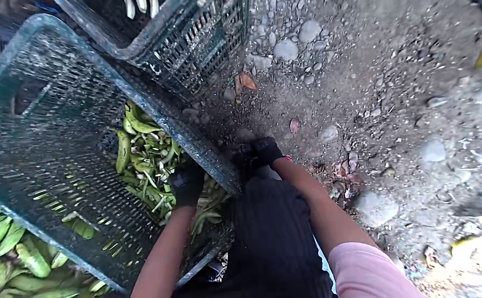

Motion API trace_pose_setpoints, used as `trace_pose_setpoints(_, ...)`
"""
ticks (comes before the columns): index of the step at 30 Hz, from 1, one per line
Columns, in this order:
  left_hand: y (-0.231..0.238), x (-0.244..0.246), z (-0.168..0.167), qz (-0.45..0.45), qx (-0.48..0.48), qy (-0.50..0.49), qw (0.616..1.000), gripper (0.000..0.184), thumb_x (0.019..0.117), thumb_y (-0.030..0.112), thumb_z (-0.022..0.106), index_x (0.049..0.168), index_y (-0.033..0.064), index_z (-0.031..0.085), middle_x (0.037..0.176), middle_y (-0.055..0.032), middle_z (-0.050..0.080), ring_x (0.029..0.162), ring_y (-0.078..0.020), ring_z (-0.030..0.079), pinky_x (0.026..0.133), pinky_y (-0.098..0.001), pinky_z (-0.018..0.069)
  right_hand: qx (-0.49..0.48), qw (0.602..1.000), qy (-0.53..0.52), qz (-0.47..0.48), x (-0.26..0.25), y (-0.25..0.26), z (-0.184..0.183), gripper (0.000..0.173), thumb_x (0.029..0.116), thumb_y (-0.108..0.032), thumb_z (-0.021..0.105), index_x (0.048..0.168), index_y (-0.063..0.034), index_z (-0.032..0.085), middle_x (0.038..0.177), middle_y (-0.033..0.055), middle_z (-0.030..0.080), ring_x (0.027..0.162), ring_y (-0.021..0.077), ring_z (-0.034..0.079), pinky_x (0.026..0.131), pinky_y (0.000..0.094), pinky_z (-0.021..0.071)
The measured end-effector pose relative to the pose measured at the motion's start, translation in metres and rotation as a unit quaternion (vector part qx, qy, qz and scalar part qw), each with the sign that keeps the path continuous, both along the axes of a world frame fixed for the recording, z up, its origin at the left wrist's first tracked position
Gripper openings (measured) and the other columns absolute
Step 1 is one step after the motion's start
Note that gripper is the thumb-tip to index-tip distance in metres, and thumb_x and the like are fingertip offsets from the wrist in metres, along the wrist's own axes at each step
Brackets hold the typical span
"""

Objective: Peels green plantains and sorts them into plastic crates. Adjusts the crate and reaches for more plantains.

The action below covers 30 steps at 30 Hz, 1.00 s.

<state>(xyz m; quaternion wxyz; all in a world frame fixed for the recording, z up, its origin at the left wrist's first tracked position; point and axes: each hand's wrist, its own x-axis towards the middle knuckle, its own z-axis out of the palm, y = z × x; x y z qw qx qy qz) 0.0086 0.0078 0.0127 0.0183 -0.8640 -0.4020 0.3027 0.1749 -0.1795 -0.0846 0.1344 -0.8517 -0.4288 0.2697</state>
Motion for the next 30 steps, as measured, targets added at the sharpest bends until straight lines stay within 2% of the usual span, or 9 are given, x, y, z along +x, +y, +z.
trace_pose_setpoints(6,0.02,-0.069,0.056,0.165,-0.126,-0.366,0.907,0.055,0.109,0.035,0.04,0.154,0.0041,0.04,0.144,-0.025,0.054,0.129,-0.0349,0.056,0.108,-0.0539,0.0433,-0.091,0.985,0.131,-0.063,0.027,0.017,-0.063,0.035,0.0955,-0.027,0.069,0.123,-0.006,0.068,0.123,0.023,0.068,0.118,0.0444,0.063,0.097,0.0676,0.0477)
trace_pose_setpoints(9,0.034,-0.108,0.083,0.257,-0.22,-0.56,0.756,0.051,0.1089,0.031,0.033,0.149,-0.0012,0.039,0.128,-0.0104,0.06,0.107,-0.0111,0.061,0.093,-0.0311,0.0541,-0.043,0.968,0.188,-0.163,0.039,0.009,-0.058,0.039,0.096,-0.027,0.067,0.127,-0.0036,0.064,0.121,0.0258,0.067,0.116,0.045,0.063,0.097,0.0678,0.0478)
trace_pose_setpoints(11,0.043,-0.13,0.1,0.296,-0.295,-0.662,0.623,0.045,0.1103,0.035,0.034,0.143,0.0048,0.041,0.119,-0.0031,0.063,0.103,-0.0103,0.064,0.088,-0.0331,0.0578,0.061,0.935,0.239,-0.256,0.048,0.007,-0.035,0.038,0.0968,-0.025,0.068,0.125,0.0,0.063,0.114,0.0238,0.068,0.104,0.0388,0.067,0.093,0.0608,0.052)
trace_pose_setpoints(14,0.061,-0.163,0.119,0.259,-0.445,-0.755,0.406,0.048,0.0918,0.046,0.071,0.131,0.0223,0.057,0.119,-0.0003,0.068,0.107,-0.0164,0.067,0.09,-0.0404,0.059,0.228,0.883,0.283,-0.296,0.064,0.021,0.029,0.033,0.0876,-0.007,0.07,0.118,0.0039,0.063,0.102,0.0154,0.071,0.082,0.0236,0.069,0.077,0.0453,0.0595)
trace_pose_setpoints(17,0.059,-0.172,0.148,0.187,-0.501,-0.801,0.27,0.04,0.1004,0.046,0.056,0.132,0.0214,0.061,0.124,-0.0018,0.067,0.11,-0.0187,0.066,0.088,-0.041,0.0597,0.316,0.882,0.273,-0.218,0.064,0.046,0.139,0.035,0.0827,0.0,0.069,0.117,0.004,0.061,0.097,0.0071,0.07,0.075,0.0121,0.068,0.07,0.0337,0.0606)
trace_pose_setpoints(19,0.06,-0.176,0.162,0.143,-0.463,-0.829,0.279,0.057,0.1021,0.06,0.039,0.138,0.0184,0.055,0.128,-0.0052,0.064,0.113,-0.0221,0.064,0.088,-0.0436,0.0583,0.343,0.892,0.256,-0.146,0.046,0.061,0.21,0.029,0.0856,-0.004,0.069,0.114,-0.0021,0.062,0.091,-0.0011,0.071,0.069,0.0035,0.065,0.062,0.0238,0.0574)
trace_pose_setpoints(23,0.065,-0.186,0.163,0.277,-0.305,-0.77,0.487,0.041,0.1019,0.049,0.053,0.133,0.0223,0.055,0.105,0.0061,0.064,0.088,-0.0058,0.064,0.074,-0.0269,0.0575,0.303,0.902,0.305,-0.024,-0.004,0.098,0.293,0.024,0.0977,-0.023,0.068,0.116,-0.0077,0.062,0.094,-0.0015,0.07,0.072,0.0071,0.067,0.064,0.0288,0.0602)
trace_pose_setpoints(27,0.071,-0.179,0.173,0.296,-0.304,-0.794,0.436,0.044,0.1013,0.024,0.061,0.141,0.0131,0.044,0.104,-0.0007,0.066,0.09,-0.0127,0.068,0.081,-0.0334,0.0602,0.263,0.903,0.34,0.004,-0.062,0.129,0.316,0.041,0.1045,-0.046,0.054,0.122,-0.0086,0.058,0.09,0.0014,0.063,0.068,0.0101,0.062,0.058,0.0301,0.0561)
trace_pose_setpoints(30,0.079,-0.194,0.18,0.258,-0.233,-0.803,0.485,0.07,0.0956,0.029,0.068,0.153,0.0141,0.031,0.129,-0.0043,0.061,0.11,-0.0148,0.065,0.09,-0.0356,0.0588,0.261,0.869,0.42,0.008,-0.112,0.135,0.305,0.047,0.1084,-0.048,0.041,0.127,-0.008,0.055,0.086,0.0018,0.067,0.065,0.01,0.065,0.056,0.0267,0.0564)
